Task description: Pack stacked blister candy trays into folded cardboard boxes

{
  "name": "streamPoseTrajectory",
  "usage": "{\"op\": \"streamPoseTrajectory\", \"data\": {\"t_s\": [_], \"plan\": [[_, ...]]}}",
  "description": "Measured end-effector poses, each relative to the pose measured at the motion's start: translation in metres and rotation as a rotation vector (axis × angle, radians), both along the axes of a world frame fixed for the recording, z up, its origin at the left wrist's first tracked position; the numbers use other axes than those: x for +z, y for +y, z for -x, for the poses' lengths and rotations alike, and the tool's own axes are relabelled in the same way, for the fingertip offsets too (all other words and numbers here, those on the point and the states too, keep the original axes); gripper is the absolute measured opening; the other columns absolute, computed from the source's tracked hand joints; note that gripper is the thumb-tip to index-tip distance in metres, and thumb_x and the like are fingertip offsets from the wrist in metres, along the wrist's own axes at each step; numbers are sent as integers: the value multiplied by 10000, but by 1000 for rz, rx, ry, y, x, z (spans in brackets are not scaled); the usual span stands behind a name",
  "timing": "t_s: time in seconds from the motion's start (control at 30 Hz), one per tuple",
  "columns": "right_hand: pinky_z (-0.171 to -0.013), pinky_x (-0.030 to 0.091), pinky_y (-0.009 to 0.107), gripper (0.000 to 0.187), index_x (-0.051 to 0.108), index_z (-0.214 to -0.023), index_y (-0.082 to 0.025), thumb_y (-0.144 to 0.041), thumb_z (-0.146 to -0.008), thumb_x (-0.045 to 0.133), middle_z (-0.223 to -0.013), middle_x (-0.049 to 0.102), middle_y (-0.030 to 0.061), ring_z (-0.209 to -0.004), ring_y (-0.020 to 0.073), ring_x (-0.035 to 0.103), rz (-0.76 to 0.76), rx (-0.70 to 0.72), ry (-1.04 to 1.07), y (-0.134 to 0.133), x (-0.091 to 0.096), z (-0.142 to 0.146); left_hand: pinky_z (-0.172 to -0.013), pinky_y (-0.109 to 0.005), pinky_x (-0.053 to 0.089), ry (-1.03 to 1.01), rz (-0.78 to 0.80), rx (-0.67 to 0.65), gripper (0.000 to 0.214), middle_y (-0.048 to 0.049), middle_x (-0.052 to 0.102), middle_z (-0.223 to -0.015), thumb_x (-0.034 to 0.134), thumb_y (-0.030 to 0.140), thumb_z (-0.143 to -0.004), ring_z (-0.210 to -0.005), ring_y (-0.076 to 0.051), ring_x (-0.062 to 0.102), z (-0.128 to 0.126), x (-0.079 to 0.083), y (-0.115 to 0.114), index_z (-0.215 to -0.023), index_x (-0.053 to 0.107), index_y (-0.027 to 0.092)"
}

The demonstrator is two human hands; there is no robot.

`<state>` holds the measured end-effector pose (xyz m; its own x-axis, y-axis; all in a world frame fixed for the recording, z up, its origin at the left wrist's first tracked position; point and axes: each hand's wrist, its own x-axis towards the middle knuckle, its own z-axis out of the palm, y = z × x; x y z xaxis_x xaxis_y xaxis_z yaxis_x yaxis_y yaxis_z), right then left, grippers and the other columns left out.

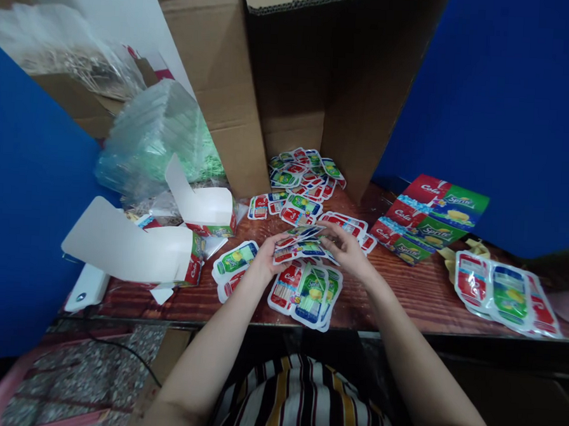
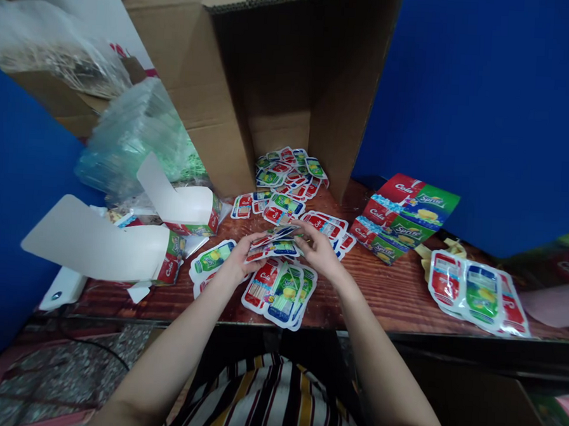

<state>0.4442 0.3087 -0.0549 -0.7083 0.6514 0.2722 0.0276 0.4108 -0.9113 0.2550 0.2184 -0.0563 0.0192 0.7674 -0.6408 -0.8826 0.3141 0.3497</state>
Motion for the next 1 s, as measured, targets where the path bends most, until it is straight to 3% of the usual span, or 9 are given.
{"op": "streamPoseTrajectory", "data": {"t_s": [0.13,0.27,0.37,0.47,0.77,0.87,1.0], "plan": [[-867,501,378,406,476,-1259,-251,-297,-863,553,-1092,661,78,-936,195,637,72,27,102,-4,0,-5,-284,-153,353,-48,1,-12,123,-19,611,-505,528,192,-853,-325,-102,521,4,2,0,-766,576,120],[-936,484,423,373,421,-1105,-282,-262,-786,611,-1192,585,72,-1035,204,616,157,61,221,-12,-4,-8,-270,-134,303,-99,-10,-30,152,19,507,-440,509,201,-871,-293,-72,431,7,5,-2,-744,552,129],[-974,465,421,360,398,-1013,-282,-283,-759,654,-1222,515,60,-1119,211,578,111,23,251,-18,-7,-6,-274,-125,290,-113,-17,-32,161,34,468,-432,519,206,-866,-295,-61,402,8,6,-2,-716,524,145],[-1018,432,408,326,439,-1041,-274,-283,-790,647,-1169,511,56,-1125,197,561,4,-15,258,-24,-6,-3,-271,-125,277,-108,-27,-30,171,42,453,-421,509,202,-867,-282,-54,377,8,5,-2,-705,515,150],[-908,473,414,129,612,-913,-235,-166,-805,595,-1004,604,55,-997,222,591,-248,-109,174,-26,-13,-7,-270,-138,292,-26,-35,-12,109,0,602,-505,551,214,-842,-306,-82,490,5,-2,-2,-789,582,124],[-894,478,407,107,622,-887,-237,-169,-816,580,-1014,619,55,-993,223,596,-190,-117,183,-28,-15,-10,-273,-142,312,0,-44,2,91,-1,618,-513,575,213,-820,-304,-85,500,3,-4,-2,-800,592,126],[-805,508,356,73,616,-911,-238,-261,-877,556,-953,606,50,-897,199,612,-81,-243,245,-27,-17,-7,-297,-154,367,23,-62,19,64,-4,625,-519,571,190,-804,-335,-101,538,0,-2,-3,-810,597,132]]}}
